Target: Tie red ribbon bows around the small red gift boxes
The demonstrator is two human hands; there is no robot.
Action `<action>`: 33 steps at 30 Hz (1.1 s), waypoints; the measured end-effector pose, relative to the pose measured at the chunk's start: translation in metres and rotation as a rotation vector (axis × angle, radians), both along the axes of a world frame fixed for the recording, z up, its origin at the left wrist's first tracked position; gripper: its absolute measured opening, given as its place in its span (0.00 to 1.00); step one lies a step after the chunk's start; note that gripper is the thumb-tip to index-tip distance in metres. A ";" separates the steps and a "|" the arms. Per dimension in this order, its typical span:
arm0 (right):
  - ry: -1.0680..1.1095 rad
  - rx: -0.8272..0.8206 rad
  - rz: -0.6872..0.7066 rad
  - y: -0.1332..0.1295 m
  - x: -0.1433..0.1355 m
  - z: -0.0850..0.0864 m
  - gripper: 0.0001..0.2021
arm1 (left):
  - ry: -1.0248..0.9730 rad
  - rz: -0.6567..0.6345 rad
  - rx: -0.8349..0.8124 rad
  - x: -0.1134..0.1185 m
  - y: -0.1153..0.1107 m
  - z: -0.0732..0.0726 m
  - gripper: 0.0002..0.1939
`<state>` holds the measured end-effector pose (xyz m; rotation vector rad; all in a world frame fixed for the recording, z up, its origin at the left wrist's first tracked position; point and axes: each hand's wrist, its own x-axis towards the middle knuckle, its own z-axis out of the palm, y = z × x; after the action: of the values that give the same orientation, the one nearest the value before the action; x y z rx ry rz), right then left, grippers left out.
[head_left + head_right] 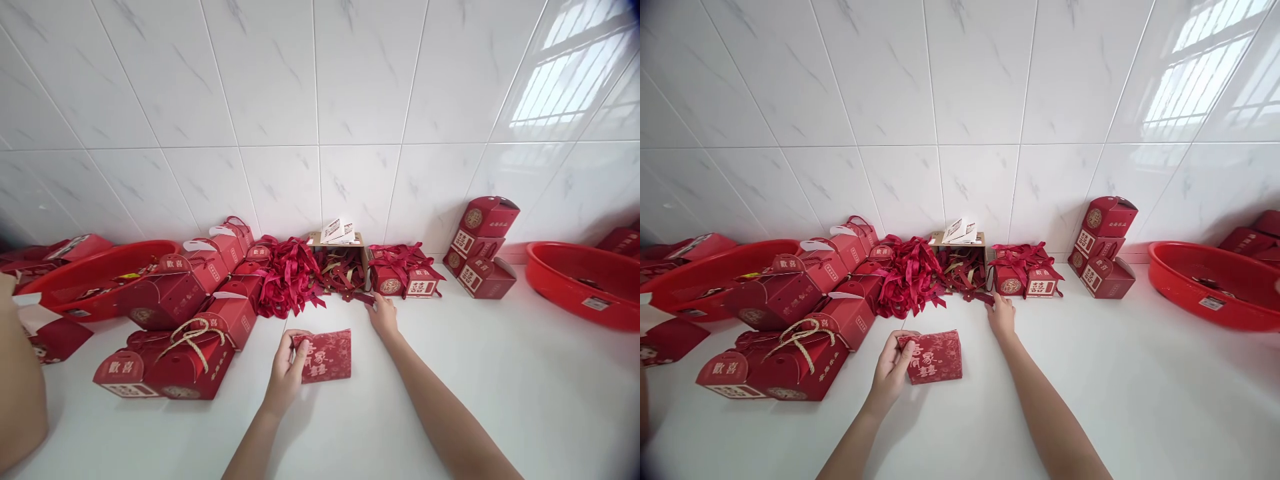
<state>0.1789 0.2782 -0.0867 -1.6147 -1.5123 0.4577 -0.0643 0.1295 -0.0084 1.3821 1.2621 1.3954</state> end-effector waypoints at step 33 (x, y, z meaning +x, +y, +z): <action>0.343 0.351 0.795 -0.232 -0.010 0.106 0.14 | -0.298 -0.380 0.030 0.057 -0.093 0.031 0.10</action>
<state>0.1690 0.0464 0.0191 -0.5813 -1.7944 0.7943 -0.0076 0.0365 0.0225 1.2942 0.7437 1.2962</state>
